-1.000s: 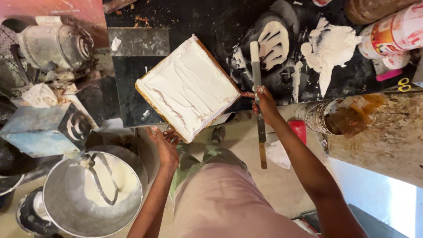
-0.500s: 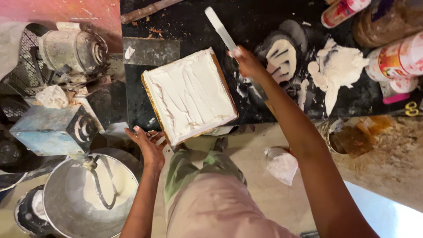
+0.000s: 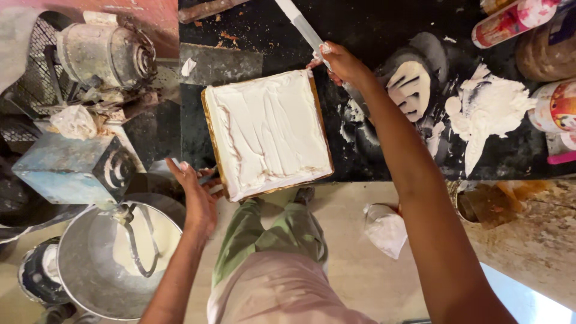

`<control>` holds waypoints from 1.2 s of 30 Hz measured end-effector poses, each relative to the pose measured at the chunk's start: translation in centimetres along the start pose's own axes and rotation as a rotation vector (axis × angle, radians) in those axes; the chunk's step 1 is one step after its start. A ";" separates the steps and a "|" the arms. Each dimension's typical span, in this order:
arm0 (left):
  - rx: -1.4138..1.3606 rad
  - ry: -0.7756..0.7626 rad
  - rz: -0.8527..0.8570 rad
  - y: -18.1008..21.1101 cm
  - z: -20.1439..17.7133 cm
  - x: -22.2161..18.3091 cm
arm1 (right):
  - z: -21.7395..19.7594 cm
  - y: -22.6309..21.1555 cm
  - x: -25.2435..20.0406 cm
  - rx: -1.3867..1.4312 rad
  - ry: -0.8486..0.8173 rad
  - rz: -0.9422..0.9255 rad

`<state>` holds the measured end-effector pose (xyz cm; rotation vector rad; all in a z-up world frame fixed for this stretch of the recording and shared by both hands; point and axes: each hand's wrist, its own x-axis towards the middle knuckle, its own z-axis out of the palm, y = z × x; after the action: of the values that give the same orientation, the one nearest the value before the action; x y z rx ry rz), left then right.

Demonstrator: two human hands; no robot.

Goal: The person frosts a square cake by applying white frosting with a spatula and smoothing it across the top and sides.

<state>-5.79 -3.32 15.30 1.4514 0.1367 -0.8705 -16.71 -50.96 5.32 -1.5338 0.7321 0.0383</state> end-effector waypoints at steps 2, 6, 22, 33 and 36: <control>0.065 0.018 -0.069 1.1 -0.3 0.9 | 0.2 -0.2 -0.9 0.007 0.036 0.089; 0.189 0.006 -0.063 3.7 -0.8 3.4 | 0.5 0.3 -4.1 0.024 0.067 0.032; 0.695 -0.282 -0.014 10.5 0.4 15.6 | 2.9 2.2 -11.9 0.110 0.252 0.106; 0.827 -0.419 0.136 12.0 3.1 18.5 | 5.7 5.0 -16.7 0.155 0.321 0.168; 1.003 -0.598 0.114 14.6 7.9 20.9 | 10.9 6.6 -23.5 0.237 0.384 0.222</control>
<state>14.03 -21.11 16.37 1.9844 -0.9437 -1.3237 -33.90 -30.81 8.64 -1.2399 1.1680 -0.1760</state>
